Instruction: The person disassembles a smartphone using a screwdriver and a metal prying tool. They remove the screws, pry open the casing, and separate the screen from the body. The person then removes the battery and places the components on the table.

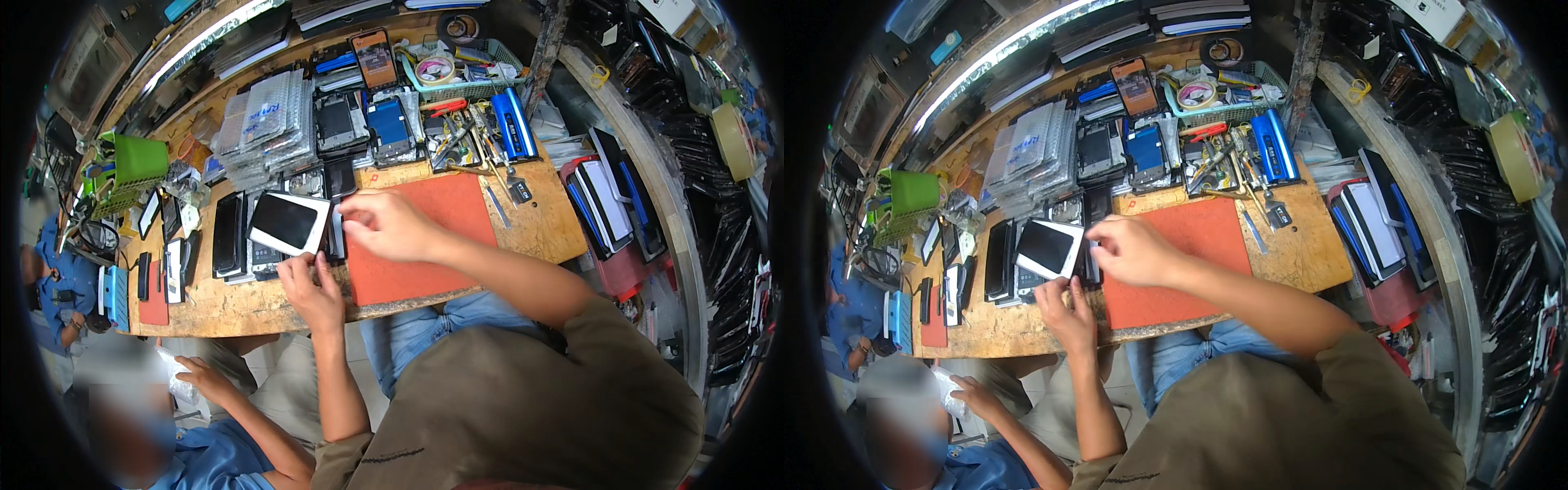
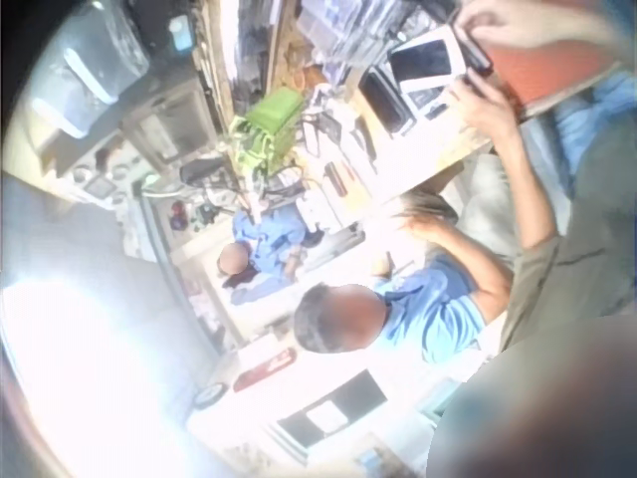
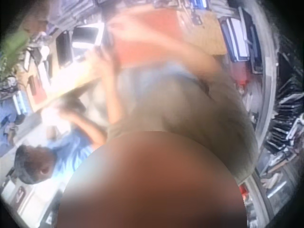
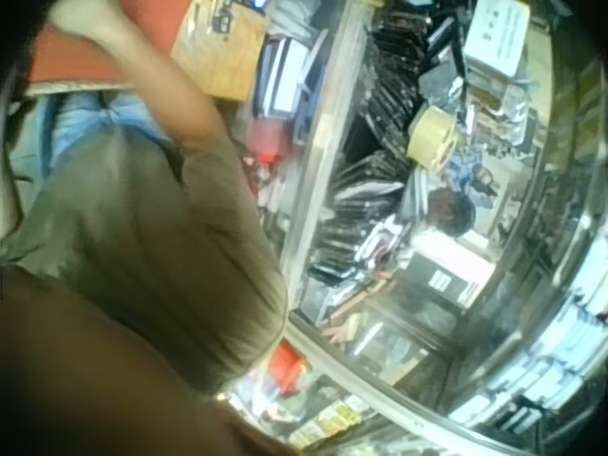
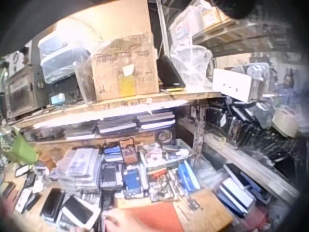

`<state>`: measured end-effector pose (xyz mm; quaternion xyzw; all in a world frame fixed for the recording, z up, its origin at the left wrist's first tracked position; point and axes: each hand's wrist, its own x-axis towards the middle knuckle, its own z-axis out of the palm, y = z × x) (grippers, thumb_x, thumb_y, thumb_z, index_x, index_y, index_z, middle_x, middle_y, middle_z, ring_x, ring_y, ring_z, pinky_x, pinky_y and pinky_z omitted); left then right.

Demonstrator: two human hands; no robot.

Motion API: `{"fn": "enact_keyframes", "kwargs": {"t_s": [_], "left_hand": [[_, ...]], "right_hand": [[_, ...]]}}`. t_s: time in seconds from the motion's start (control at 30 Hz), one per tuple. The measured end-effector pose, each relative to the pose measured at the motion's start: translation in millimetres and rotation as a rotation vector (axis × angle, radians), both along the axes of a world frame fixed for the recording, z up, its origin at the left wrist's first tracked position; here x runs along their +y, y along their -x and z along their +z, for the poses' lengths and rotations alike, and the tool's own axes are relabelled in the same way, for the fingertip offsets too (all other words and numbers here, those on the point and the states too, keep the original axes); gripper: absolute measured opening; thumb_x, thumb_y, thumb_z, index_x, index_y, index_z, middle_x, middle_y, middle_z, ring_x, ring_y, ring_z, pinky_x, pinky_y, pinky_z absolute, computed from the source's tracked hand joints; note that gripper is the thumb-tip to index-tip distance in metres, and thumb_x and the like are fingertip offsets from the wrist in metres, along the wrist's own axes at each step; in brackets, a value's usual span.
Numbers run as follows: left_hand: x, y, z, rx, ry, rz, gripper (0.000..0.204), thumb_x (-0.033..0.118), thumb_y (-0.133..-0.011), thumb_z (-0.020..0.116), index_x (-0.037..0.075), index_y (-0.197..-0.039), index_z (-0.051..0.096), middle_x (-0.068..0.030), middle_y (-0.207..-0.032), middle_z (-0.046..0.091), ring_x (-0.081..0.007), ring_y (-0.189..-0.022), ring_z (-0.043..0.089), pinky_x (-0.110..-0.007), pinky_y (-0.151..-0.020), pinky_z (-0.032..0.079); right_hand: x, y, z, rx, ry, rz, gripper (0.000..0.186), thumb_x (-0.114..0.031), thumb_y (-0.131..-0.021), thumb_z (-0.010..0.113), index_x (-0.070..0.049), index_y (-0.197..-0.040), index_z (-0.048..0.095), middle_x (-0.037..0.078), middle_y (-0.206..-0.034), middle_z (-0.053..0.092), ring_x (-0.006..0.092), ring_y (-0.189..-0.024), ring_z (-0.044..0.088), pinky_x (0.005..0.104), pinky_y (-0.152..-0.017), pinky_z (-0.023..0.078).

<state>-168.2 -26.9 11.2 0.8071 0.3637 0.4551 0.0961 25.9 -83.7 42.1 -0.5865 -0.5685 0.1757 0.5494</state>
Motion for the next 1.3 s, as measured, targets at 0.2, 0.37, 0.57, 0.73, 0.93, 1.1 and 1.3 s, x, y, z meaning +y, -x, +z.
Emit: {"fn": "enact_keyframes", "kwargs": {"t_s": [0.2, 0.37, 0.57, 0.73, 0.93, 1.1, 1.3], "left_hand": [[23, 20, 5, 0.022, -0.064, 0.069, 0.011, 0.006, -0.099, 0.069, -0.003, -0.100, 0.063, -0.0184, -0.097, 0.058, -0.0370, -0.089, 0.060, -0.046, -0.080, 0.048], [51, 35, 8, 0.009, -0.148, 0.119, 0.012, 0.006, -0.098, 0.070, -0.003, -0.100, 0.063, -0.0179, -0.097, 0.058, -0.0369, -0.089, 0.060, -0.046, -0.079, 0.048], [90, 60, 5, 0.021, -0.145, 0.152, 0.013, 0.006, -0.097, 0.071, -0.003, -0.101, 0.063, -0.0165, -0.096, 0.058, -0.0348, -0.088, 0.060, -0.044, -0.079, 0.049], [113, 75, -7, 0.036, -0.036, 0.142, 0.012, 0.007, -0.098, 0.071, -0.002, -0.103, 0.064, -0.0159, -0.098, 0.060, -0.0334, -0.089, 0.061, -0.043, -0.081, 0.049], [77, 65, -7, 0.041, -0.067, 0.221, 0.015, 0.014, -0.099, 0.069, 0.002, -0.108, 0.069, -0.0140, -0.100, 0.066, -0.0316, -0.094, 0.062, -0.045, -0.089, 0.047], [8, 43, -27, 0.016, -0.139, 0.139, 0.006, 0.005, -0.095, 0.067, 0.001, -0.099, 0.069, -0.0127, -0.093, 0.065, -0.0315, -0.090, 0.061, -0.044, -0.085, 0.047], [1, 43, -33, -0.094, 0.011, 0.212, 0.004, 0.004, -0.094, 0.067, 0.000, -0.094, 0.068, -0.0118, -0.089, 0.063, -0.0287, -0.084, 0.061, -0.041, -0.076, 0.048]], "right_hand": [[-68, -60, -20, 0.061, 0.303, -0.169, 0.014, -0.008, -0.097, 0.067, 0.002, -0.106, 0.073, 0.010, -0.091, 0.076, 0.0147, -0.077, 0.072, 0.0318, -0.069, 0.057], [-83, -77, -22, -0.020, 0.302, -0.213, 0.012, -0.009, -0.097, 0.067, 0.002, -0.102, 0.072, 0.010, -0.087, 0.072, 0.0148, -0.072, 0.069, 0.0324, -0.066, 0.055], [-74, -66, -40, -0.247, 0.229, -0.245, 0.010, -0.009, -0.095, 0.070, -0.002, -0.101, 0.073, 0.007, -0.087, 0.067, 0.0145, -0.069, 0.064, 0.0321, -0.065, 0.053], [-71, -67, -38, -0.293, 0.228, -0.214, 0.011, -0.011, -0.093, 0.071, -0.004, -0.101, 0.074, 0.008, -0.089, 0.068, 0.0194, -0.073, 0.069, 0.0352, -0.069, 0.055], [-28, -123, 0, -0.259, 0.259, -0.295, 0.019, -0.019, -0.096, 0.066, -0.003, -0.100, 0.076, 0.013, -0.087, 0.076, 0.0237, -0.080, 0.075, 0.0380, -0.075, 0.059], [75, -204, 27, -0.359, 0.043, -0.488, 0.040, -0.029, -0.090, 0.072, -0.001, -0.118, 0.073, 0.015, -0.097, 0.079, 0.0335, -0.095, 0.076, 0.0433, -0.088, 0.059], [155, -248, 15, -0.395, 0.076, -0.567, 0.063, -0.033, -0.082, 0.081, 0.001, -0.131, 0.062, 0.019, -0.114, 0.074, 0.0369, -0.107, 0.072, 0.0441, -0.094, 0.056]]}}
